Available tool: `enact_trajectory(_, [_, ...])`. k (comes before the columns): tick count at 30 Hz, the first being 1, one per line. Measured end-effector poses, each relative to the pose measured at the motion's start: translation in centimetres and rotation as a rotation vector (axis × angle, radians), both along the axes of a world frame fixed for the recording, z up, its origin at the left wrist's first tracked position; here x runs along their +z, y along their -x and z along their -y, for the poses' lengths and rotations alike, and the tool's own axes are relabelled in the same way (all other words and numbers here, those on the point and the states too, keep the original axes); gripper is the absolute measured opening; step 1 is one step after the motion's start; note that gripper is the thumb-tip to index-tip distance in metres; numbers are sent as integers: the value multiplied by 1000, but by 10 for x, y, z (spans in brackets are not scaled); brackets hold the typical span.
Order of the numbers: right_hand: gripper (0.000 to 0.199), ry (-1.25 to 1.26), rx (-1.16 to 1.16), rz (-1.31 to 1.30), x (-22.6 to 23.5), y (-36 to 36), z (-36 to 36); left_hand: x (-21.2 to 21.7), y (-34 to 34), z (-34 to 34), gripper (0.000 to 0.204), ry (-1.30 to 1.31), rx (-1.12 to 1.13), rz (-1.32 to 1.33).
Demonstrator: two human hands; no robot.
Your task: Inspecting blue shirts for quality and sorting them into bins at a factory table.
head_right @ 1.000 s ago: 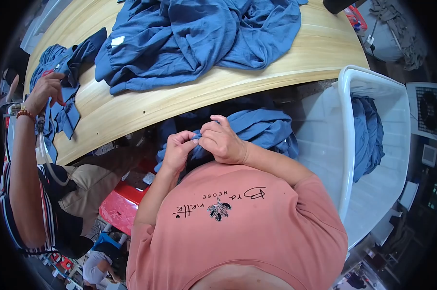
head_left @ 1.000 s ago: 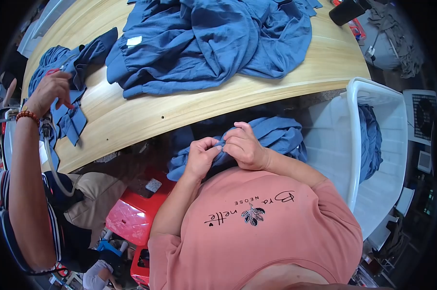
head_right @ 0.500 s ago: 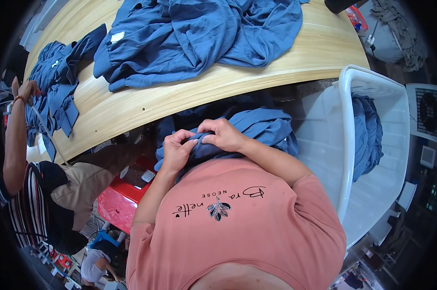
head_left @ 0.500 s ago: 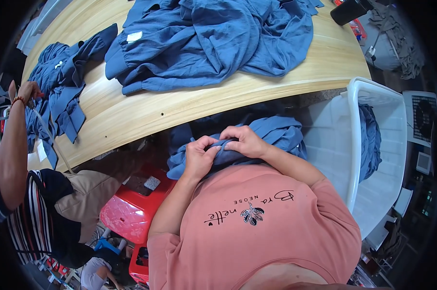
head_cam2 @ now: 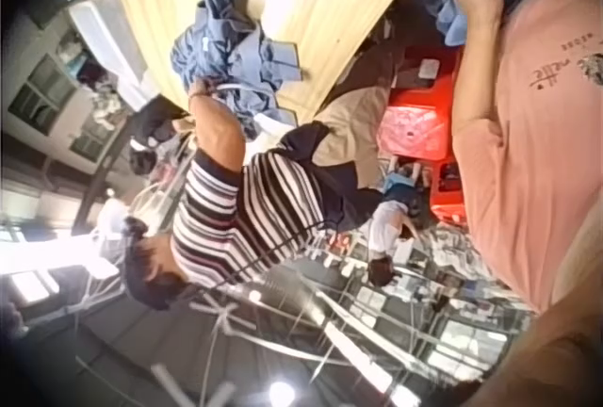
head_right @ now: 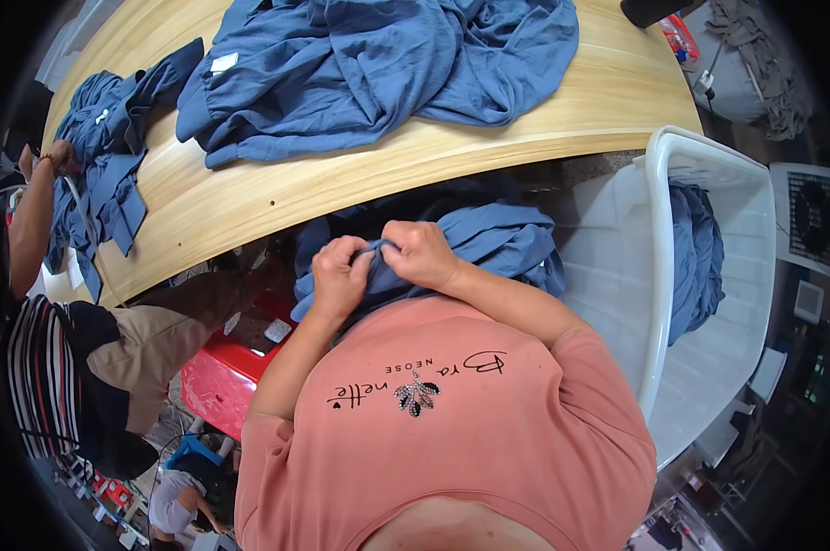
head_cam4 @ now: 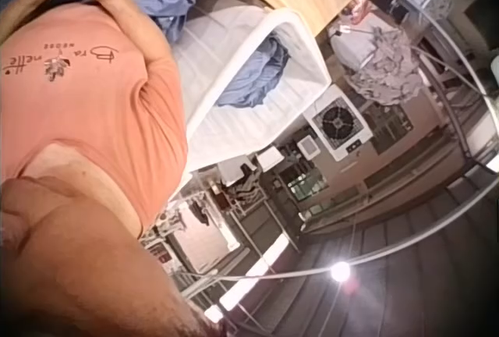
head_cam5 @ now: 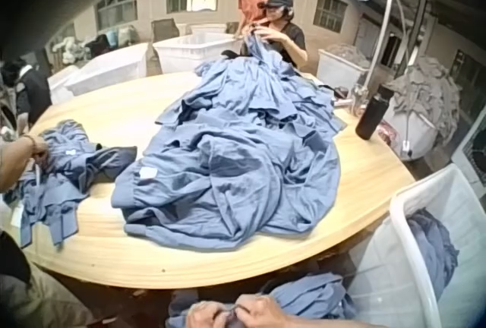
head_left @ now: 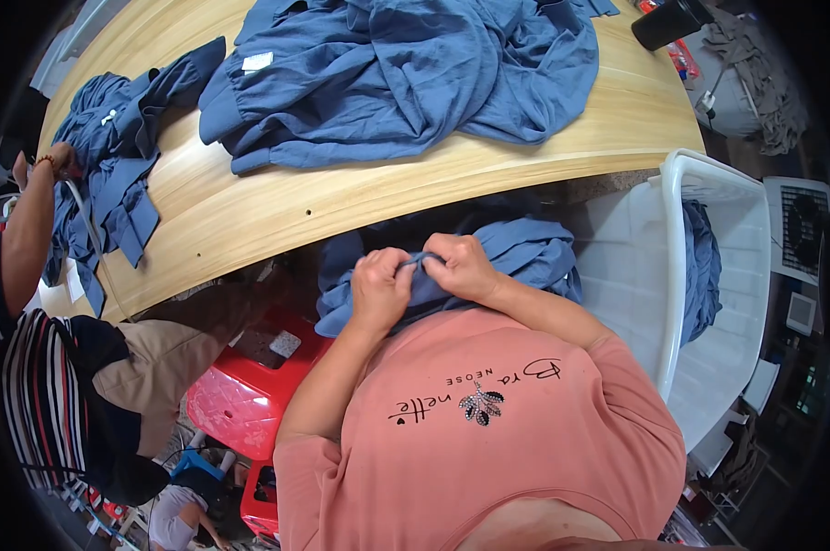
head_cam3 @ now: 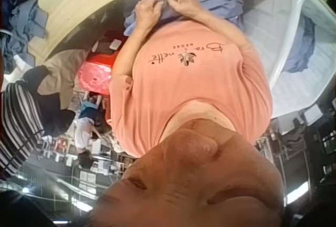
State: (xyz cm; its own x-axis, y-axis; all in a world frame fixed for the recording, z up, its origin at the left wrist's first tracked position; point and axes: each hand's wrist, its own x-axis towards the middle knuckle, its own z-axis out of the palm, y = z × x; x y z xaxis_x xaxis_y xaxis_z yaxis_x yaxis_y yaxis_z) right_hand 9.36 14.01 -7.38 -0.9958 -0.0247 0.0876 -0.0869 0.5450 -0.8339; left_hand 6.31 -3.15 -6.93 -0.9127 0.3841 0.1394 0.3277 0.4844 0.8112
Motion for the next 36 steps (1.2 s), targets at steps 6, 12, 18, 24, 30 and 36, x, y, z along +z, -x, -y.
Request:
enact_trajectory(6, [23,-434,138,-12,1,5,-6,-20,18,39,11,125,-13,308])
enact_trajectory(12, [18,-469,507,-640,-4,20,12,-28,23,44,15,-15,44,582])
enact_trajectory(18, [14,-252,411,-501,-18,26,21,-2,1,44,19,104,168,-88])
enact_trajectory(24, [41,-146,423,-349,-5,22,21,-2,-10,50,9,-327,112,555])
enact_trajectory(30, [36,-106,522,-627,3,21,27,10,-10,60,18,-793,155,1190])
enact_trajectory(36, [26,-184,607,-594,4,14,21,17,-5,47,8,179,89,-36])
